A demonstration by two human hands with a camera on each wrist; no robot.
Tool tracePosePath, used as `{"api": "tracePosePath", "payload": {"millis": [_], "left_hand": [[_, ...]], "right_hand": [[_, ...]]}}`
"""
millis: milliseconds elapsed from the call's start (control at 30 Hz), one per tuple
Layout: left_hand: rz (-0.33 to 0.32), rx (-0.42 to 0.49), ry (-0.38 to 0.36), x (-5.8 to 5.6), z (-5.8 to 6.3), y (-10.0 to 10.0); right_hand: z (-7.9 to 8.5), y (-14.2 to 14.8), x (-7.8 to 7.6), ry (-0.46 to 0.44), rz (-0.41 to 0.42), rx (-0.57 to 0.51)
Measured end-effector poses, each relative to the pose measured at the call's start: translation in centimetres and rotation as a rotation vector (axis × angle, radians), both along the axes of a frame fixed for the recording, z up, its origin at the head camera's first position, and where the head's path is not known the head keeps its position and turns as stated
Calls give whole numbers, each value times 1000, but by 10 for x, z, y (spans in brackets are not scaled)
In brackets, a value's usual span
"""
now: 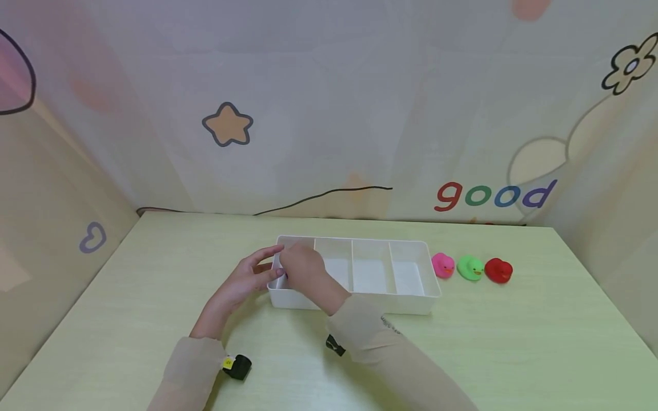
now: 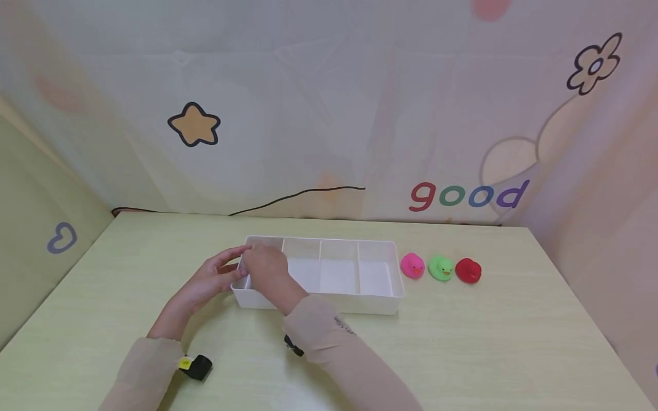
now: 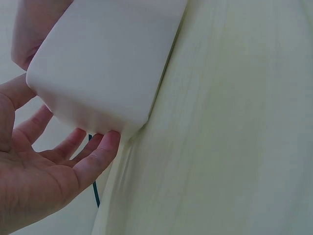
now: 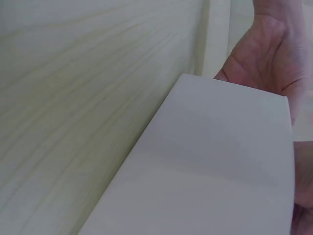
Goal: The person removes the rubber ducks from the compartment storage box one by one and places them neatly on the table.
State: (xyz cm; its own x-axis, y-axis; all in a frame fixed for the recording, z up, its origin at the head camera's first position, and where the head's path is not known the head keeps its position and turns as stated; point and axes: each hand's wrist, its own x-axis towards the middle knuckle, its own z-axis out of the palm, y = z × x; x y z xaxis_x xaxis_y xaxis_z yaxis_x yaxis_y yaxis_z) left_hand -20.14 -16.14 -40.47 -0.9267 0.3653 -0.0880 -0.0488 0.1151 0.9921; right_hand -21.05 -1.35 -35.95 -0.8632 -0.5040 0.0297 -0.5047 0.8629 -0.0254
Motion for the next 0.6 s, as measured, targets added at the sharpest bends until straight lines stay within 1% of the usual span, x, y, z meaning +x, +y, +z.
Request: {"api": "tracePosePath", "payload": {"millis": [167,267,367,500,600], "left_hand": [[0,-4,2,0,0,0],[5,-5,-1,0,0,1],[6,-2,-4,0,0,1],[6,-6,-2,0,0,0],[6,-10,-7,1,1,0]], "right_hand": [[-3,-1,0,16,-1,26],[-3,1,0,37,19,21],[-3,5,0,39,52,-43],[0,12,0,24,100,-175],[3,19,1,-4,116,-277]]}}
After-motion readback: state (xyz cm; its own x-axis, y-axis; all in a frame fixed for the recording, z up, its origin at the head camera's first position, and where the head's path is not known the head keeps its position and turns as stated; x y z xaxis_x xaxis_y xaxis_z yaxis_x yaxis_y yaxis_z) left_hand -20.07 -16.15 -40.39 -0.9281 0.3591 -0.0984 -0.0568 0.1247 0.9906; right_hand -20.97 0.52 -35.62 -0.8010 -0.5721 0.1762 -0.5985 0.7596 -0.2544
